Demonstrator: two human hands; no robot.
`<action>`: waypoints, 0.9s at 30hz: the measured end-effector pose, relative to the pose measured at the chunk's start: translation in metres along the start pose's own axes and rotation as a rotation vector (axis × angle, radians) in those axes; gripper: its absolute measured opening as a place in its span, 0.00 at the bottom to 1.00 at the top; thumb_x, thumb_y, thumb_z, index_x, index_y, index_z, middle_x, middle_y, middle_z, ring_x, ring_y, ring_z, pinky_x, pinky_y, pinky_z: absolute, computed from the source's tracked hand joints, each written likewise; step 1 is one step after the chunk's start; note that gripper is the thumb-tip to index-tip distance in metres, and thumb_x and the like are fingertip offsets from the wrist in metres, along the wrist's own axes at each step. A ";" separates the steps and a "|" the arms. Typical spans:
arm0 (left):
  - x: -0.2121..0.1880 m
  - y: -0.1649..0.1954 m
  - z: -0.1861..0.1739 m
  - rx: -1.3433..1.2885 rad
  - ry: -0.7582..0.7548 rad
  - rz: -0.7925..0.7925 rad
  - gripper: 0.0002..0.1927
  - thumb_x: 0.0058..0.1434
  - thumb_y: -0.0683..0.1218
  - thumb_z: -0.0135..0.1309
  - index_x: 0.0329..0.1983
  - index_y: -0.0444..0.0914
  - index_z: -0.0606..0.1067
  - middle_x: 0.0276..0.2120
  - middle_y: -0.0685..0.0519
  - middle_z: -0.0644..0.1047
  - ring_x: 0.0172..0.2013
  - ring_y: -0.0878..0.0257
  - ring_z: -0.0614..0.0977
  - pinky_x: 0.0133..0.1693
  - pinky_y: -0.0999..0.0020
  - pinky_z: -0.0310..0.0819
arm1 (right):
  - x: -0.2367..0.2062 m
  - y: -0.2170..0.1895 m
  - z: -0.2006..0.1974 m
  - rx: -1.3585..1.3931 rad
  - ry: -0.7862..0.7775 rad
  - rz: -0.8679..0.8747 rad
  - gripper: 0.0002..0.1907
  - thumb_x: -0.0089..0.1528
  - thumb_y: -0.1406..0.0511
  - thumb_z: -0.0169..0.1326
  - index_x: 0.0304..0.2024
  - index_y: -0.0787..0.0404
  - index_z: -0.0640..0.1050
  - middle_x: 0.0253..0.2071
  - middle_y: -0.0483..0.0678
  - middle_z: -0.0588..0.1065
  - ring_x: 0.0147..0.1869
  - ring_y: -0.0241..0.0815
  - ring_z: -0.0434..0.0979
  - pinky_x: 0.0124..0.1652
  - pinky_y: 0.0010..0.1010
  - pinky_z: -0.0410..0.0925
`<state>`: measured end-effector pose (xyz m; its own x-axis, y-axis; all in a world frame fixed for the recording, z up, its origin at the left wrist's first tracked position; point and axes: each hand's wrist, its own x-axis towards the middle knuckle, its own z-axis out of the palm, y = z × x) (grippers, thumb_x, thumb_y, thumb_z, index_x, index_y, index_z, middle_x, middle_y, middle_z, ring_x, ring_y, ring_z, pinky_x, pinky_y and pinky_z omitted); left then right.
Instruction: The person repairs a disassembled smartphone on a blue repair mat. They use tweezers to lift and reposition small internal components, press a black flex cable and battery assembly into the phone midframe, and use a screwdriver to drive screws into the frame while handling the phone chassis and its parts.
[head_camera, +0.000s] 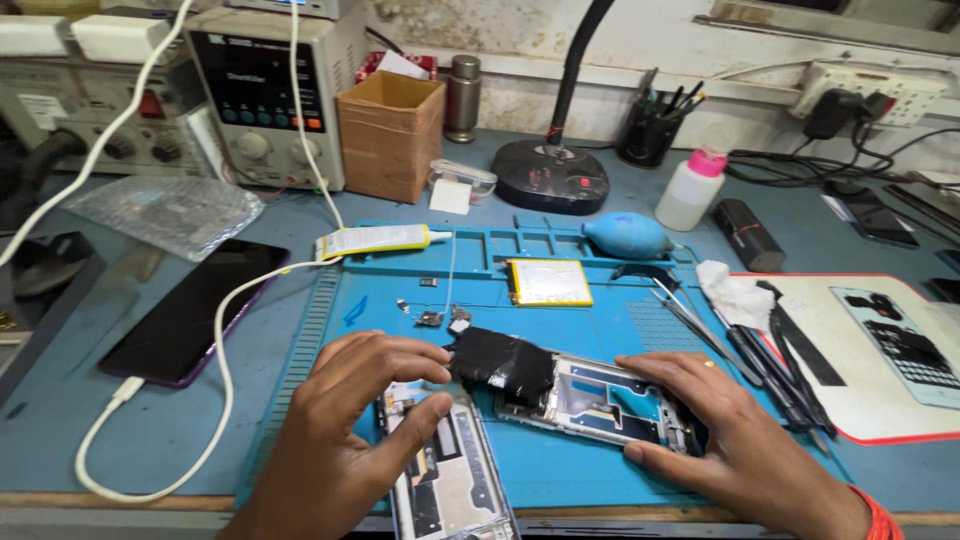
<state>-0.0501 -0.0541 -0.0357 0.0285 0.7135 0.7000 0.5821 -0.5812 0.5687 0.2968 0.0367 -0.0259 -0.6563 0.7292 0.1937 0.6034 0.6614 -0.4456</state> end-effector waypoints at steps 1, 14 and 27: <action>-0.002 0.000 -0.001 -0.017 0.028 -0.002 0.09 0.60 0.47 0.63 0.41 0.41 0.78 0.43 0.56 0.85 0.49 0.61 0.85 0.59 0.58 0.71 | 0.001 0.001 0.002 -0.007 0.018 0.008 0.38 0.57 0.53 0.66 0.66 0.59 0.73 0.63 0.52 0.73 0.66 0.48 0.69 0.62 0.38 0.63; -0.001 0.006 -0.002 0.031 -0.159 -0.098 0.13 0.60 0.52 0.61 0.43 0.42 0.78 0.46 0.54 0.82 0.54 0.54 0.79 0.58 0.56 0.65 | -0.005 0.012 0.011 0.031 0.095 0.104 0.39 0.53 0.54 0.69 0.66 0.55 0.74 0.64 0.50 0.71 0.66 0.47 0.70 0.61 0.37 0.66; 0.002 0.007 -0.001 0.011 -0.196 -0.098 0.13 0.60 0.52 0.61 0.42 0.41 0.78 0.43 0.53 0.83 0.50 0.54 0.81 0.58 0.56 0.65 | -0.002 0.006 0.010 0.020 0.137 0.059 0.39 0.52 0.55 0.70 0.65 0.57 0.76 0.64 0.51 0.75 0.67 0.48 0.74 0.62 0.39 0.65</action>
<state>-0.0463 -0.0574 -0.0303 0.1283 0.8293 0.5439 0.5986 -0.5020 0.6242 0.2971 0.0379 -0.0374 -0.5508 0.7850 0.2835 0.6291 0.6137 -0.4770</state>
